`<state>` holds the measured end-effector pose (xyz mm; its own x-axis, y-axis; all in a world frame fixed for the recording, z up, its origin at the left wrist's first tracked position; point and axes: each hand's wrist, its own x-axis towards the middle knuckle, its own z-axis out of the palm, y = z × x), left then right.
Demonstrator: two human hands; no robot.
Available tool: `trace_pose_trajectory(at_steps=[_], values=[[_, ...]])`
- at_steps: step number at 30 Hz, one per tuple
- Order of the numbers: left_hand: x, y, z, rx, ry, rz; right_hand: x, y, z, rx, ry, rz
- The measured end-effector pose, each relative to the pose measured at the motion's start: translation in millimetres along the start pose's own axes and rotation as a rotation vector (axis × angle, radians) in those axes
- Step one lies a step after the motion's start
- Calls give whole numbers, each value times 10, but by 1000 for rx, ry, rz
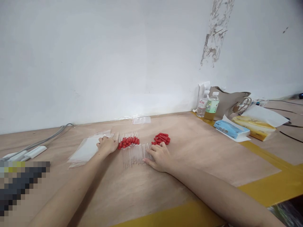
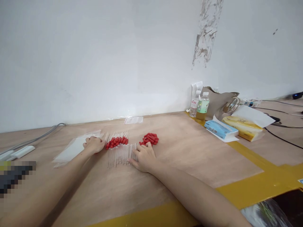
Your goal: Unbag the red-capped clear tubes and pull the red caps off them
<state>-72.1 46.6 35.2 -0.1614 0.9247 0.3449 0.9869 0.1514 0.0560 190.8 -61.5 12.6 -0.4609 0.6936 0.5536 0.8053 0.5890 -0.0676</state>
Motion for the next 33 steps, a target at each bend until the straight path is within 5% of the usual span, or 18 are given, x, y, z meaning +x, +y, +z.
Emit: trace_pose_trajectory(at_steps=[6, 10, 15, 23, 33], values=[[-248, -102, -282, -43, 127, 87, 4, 24, 82, 40, 120, 34], [-621, -152, -326, -227, 171, 393, 6, 18, 81, 54, 255, 65], [-963, -71, -86, -379, 274, 757, 7, -4, 73, 19, 289, -78], [-1118, 115, -77, -464, 455, 874, 36, -43, 158, 21, 203, -238], [-1145, 186, -70, -440, 320, 1004, 54, -142, 111, 110, 148, -258]])
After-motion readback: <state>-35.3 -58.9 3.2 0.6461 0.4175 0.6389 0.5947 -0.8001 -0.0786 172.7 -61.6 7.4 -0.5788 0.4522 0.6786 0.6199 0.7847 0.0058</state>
